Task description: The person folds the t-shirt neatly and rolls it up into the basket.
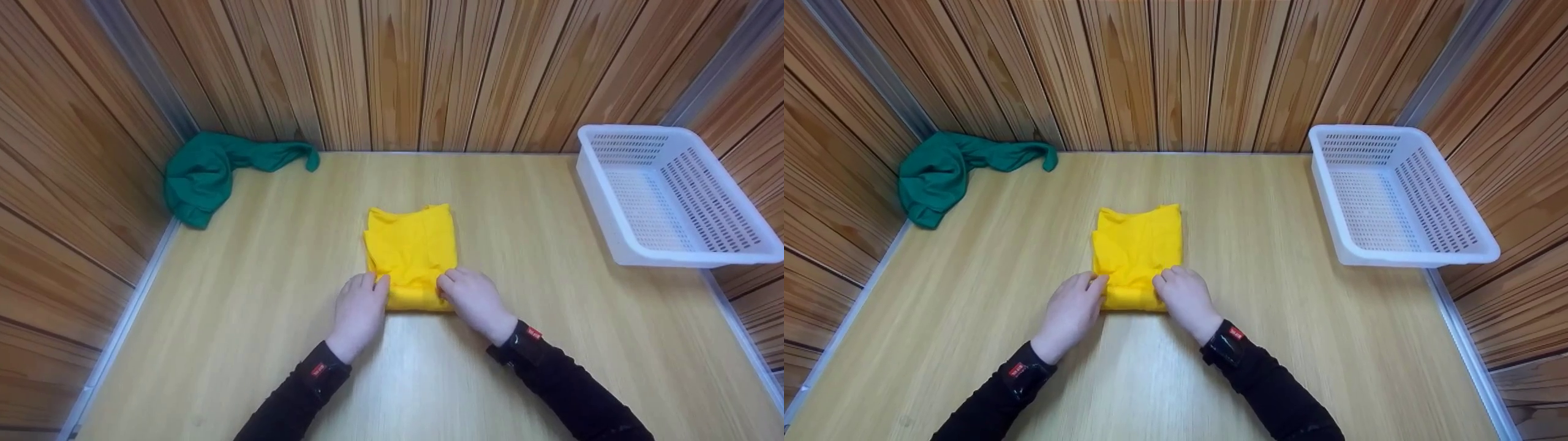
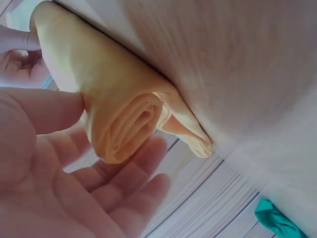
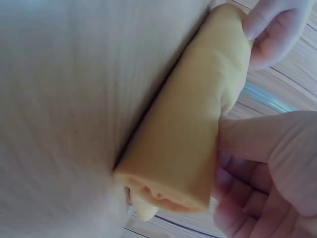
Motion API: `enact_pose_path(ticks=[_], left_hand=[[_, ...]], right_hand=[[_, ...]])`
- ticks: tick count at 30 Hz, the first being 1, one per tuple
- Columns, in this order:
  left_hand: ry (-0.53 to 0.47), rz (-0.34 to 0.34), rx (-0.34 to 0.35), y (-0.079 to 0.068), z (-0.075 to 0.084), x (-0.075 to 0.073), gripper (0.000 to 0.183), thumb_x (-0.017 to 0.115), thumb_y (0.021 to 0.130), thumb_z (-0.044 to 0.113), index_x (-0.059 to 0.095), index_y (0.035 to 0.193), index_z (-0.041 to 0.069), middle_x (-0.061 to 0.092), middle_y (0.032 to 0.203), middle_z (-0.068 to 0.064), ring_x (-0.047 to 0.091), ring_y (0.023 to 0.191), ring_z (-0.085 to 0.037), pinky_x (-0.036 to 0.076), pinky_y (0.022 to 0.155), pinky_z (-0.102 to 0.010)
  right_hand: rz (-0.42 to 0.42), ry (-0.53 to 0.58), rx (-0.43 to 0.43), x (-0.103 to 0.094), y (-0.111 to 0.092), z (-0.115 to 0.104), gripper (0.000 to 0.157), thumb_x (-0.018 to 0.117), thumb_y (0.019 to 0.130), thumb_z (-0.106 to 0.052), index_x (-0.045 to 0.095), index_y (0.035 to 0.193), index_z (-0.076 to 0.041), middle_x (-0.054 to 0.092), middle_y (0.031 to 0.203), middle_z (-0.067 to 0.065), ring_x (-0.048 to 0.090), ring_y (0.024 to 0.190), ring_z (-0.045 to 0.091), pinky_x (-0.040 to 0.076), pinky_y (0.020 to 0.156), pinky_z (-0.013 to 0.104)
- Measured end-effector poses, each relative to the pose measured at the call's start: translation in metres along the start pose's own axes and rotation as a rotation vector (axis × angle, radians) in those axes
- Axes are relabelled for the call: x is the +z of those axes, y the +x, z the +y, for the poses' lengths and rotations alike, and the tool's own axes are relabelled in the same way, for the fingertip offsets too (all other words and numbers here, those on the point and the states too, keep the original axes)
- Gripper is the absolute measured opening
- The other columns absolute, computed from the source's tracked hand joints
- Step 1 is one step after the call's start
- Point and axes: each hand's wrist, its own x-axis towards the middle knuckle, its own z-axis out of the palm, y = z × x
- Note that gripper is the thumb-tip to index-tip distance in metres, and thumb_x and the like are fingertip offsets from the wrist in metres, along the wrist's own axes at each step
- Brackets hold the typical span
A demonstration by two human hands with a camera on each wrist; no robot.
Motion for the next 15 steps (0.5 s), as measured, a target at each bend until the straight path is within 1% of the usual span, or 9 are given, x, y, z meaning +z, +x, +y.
enact_pose_path(ticks=[2,4,6,8,11,15], left_hand=[[0.021,-0.031,0.031,-0.0014,0.0023,-0.0006,0.032,0.056,0.096,0.004,0.058,0.128,0.002,0.06,0.121,-0.018,0.056,0.114,-0.034,0.042,0.101,-0.046],[0.044,-0.08,0.049,-0.0024,0.0043,-0.0008,0.038,0.052,0.097,0.002,0.054,0.135,-0.001,0.056,0.133,-0.019,0.051,0.125,-0.034,0.037,0.108,-0.046],[0.058,-0.122,0.045,-0.0029,0.0052,0.0003,0.042,0.053,0.099,0.01,0.051,0.139,-0.002,0.052,0.14,-0.019,0.047,0.132,-0.034,0.034,0.111,-0.046],[0.059,-0.149,0.032,-0.0022,0.0052,0.0011,0.049,0.058,0.098,0.018,0.048,0.141,-0.003,0.05,0.143,-0.019,0.044,0.135,-0.033,0.032,0.112,-0.045],[0.039,-0.18,0.016,-0.0004,0.004,0.0017,0.063,0.065,0.094,0.029,0.045,0.143,-0.004,0.047,0.146,-0.02,0.041,0.137,-0.034,0.029,0.113,-0.045],[0.019,-0.215,0.011,0.0022,0.0029,0.0007,0.066,0.068,0.092,0.029,0.044,0.143,-0.005,0.046,0.146,-0.022,0.041,0.137,-0.035,0.028,0.114,-0.047]], right_hand=[[0.032,-0.02,-0.015,0.0001,-0.0025,-0.0027,0.018,0.074,0.081,-0.003,0.06,0.081,-0.013,0.057,0.078,0.0,0.054,0.071,0.02,0.043,0.056,0.034],[0.06,-0.046,-0.035,0.0003,-0.0048,-0.0048,0.015,0.075,0.082,-0.007,0.061,0.081,-0.011,0.058,0.077,0.002,0.055,0.07,0.021,0.043,0.056,0.035],[0.068,-0.075,-0.056,0.0002,-0.0071,-0.006,0.016,0.077,0.081,-0.013,0.062,0.082,-0.009,0.058,0.078,0.003,0.055,0.07,0.023,0.044,0.057,0.036],[0.054,-0.098,-0.069,0.0003,-0.0087,-0.0063,0.022,0.08,0.08,-0.018,0.061,0.084,-0.008,0.058,0.08,0.004,0.055,0.071,0.023,0.044,0.058,0.038],[0.007,-0.099,-0.069,-0.0007,-0.0096,-0.0064,0.031,0.084,0.075,-0.023,0.06,0.088,-0.008,0.056,0.084,0.005,0.054,0.075,0.024,0.045,0.06,0.038],[-0.037,-0.09,-0.057,-0.0005,-0.0079,-0.0061,0.04,0.088,0.07,-0.021,0.058,0.092,-0.007,0.055,0.087,0.005,0.054,0.078,0.024,0.046,0.063,0.039]])
